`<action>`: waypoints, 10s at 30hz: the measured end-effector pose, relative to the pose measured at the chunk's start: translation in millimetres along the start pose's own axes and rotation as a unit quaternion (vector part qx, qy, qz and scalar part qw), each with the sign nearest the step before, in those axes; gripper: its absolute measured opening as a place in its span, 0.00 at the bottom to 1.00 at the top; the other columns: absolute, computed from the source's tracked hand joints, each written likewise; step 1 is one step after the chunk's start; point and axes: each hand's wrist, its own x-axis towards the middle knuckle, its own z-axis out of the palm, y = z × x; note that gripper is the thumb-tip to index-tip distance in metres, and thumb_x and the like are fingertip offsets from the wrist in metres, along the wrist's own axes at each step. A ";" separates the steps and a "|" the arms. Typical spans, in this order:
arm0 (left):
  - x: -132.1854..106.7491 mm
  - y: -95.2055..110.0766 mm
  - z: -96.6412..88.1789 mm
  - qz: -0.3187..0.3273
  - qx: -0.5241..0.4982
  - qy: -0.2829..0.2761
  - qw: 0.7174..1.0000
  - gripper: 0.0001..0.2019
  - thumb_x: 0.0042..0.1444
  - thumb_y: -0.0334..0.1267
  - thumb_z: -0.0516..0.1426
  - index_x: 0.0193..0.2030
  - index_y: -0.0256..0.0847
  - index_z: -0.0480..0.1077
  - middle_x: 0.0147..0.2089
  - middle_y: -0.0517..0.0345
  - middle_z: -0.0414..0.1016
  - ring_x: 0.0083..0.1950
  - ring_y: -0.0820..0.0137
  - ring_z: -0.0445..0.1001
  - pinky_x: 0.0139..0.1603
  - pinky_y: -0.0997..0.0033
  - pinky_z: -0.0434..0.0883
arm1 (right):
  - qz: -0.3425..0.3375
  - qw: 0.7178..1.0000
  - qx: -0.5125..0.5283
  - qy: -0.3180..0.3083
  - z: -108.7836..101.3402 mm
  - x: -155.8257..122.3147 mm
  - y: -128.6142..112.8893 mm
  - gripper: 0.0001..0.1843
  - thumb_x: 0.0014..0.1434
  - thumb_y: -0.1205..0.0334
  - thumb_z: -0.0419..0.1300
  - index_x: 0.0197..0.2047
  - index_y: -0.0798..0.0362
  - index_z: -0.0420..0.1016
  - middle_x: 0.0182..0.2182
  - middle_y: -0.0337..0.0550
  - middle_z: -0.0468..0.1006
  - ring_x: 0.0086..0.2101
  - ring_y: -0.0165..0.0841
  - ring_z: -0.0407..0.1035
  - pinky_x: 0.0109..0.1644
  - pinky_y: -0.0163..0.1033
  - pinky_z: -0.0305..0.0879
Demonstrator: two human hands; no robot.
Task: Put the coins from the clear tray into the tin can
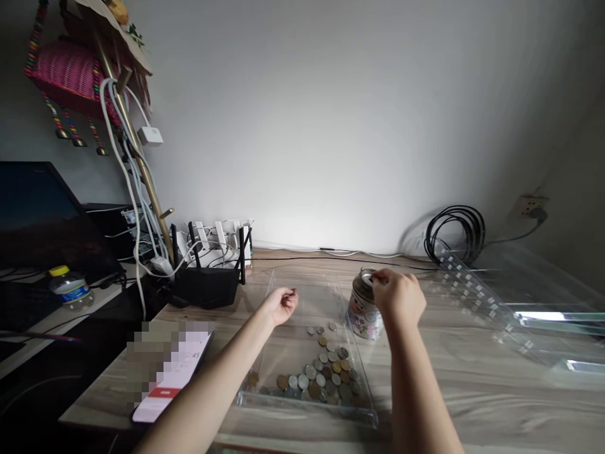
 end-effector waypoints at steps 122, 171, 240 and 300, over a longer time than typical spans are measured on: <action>-7.8 -8.2 2.1 0.015 0.291 -0.101 0.951 0.11 0.54 0.33 0.48 0.37 0.31 0.69 0.26 0.51 0.70 0.16 0.83 0.55 0.15 0.81 0.42 | -0.068 0.995 -0.075 -0.014 0.9 7.8 15.0 0.14 0.47 0.52 0.54 0.31 0.49 0.76 0.27 0.47 0.73 0.31 0.40 0.63 0.25 0.38 0.52; -3.7 -15.1 -2.9 0.040 0.376 -0.145 0.914 0.28 0.50 0.27 0.50 0.58 0.42 0.46 0.25 0.60 0.72 0.13 0.83 0.55 0.14 0.83 0.43 | -0.198 0.928 0.112 -0.295 46.2 -57.4 -57.7 0.15 0.52 0.56 0.48 0.34 0.50 0.75 0.25 0.41 0.75 0.24 0.30 0.65 0.26 0.32 0.54; 5.9 -7.0 -7.2 0.000 0.064 -0.040 0.997 0.11 0.53 0.25 0.45 0.45 0.26 0.58 0.36 0.37 0.70 0.38 0.62 0.74 0.33 0.71 0.71 | -0.168 0.985 0.032 0.016 5.9 -22.9 -23.3 0.17 0.53 0.52 0.50 0.37 0.50 0.75 0.34 0.45 0.73 0.33 0.34 0.66 0.29 0.35 0.57; -2.5 -7.8 0.4 -0.042 0.089 -0.087 0.991 0.15 0.56 0.39 0.43 0.40 0.28 0.62 0.37 0.35 0.71 0.43 0.57 0.72 0.41 0.63 0.68 | 0.020 0.992 -0.071 -0.104 -8.8 12.4 19.4 0.18 0.47 0.49 0.52 0.36 0.45 0.76 0.30 0.47 0.75 0.29 0.40 0.66 0.25 0.39 0.55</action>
